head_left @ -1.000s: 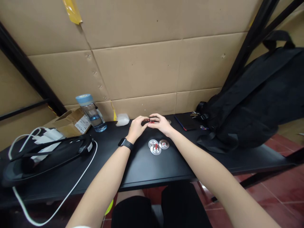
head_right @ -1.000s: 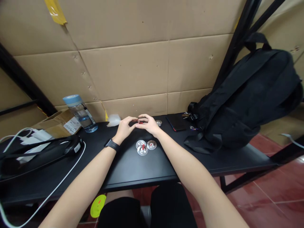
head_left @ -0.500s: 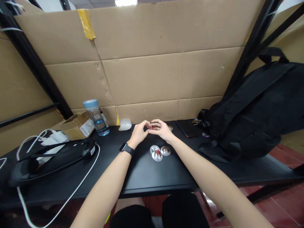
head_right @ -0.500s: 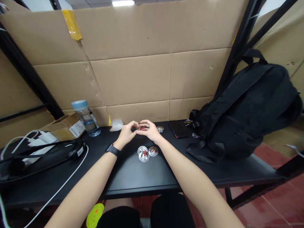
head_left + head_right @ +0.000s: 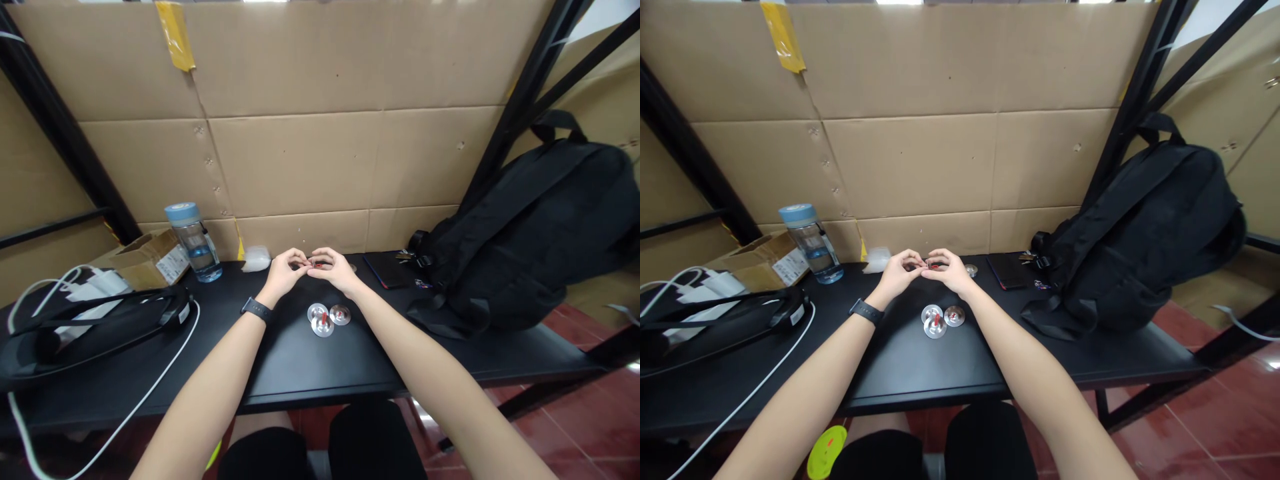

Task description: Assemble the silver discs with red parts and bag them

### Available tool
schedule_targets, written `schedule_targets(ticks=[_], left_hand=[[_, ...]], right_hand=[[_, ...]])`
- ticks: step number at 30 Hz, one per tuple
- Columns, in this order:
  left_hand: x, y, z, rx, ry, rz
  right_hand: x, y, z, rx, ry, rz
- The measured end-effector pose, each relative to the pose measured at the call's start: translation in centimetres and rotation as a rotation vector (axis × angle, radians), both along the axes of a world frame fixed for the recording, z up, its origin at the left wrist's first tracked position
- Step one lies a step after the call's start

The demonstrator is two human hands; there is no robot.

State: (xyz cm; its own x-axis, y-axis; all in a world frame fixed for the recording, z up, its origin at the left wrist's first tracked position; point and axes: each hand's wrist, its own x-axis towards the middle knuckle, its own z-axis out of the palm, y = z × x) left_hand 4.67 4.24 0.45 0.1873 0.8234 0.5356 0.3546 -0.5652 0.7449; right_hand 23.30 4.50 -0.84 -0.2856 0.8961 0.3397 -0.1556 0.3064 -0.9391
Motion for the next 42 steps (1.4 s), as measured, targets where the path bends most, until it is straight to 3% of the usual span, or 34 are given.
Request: schedule_targets(ticks=[23,28,32,35,42], left_hand=[[-1.3,0.5,0.3,0.029,0.093,0.051],[-3.1,0.9,0.8,0.057,0.122,0.144],[-5.6,1.3,1.1,0.071,0.250,0.277],[-7.1,1.4,1.0,0.058,0.325,0.290],[-9.2,2.0,0.6,-0.053,0.444,0.089]], right_hand=[[1.0,0.8,-0.2,0.017,-0.089,-0.009],[1.9,1.7,-0.3,0.078,-0.135,-0.107],[3.7,3.0,-0.6,0.238,-0.343,-0.282],[5.2,4.0,-1.2,0.332,-0.593,-0.414],[7.9,5.7,-2.9,0.229,-0.889,-0.513]])
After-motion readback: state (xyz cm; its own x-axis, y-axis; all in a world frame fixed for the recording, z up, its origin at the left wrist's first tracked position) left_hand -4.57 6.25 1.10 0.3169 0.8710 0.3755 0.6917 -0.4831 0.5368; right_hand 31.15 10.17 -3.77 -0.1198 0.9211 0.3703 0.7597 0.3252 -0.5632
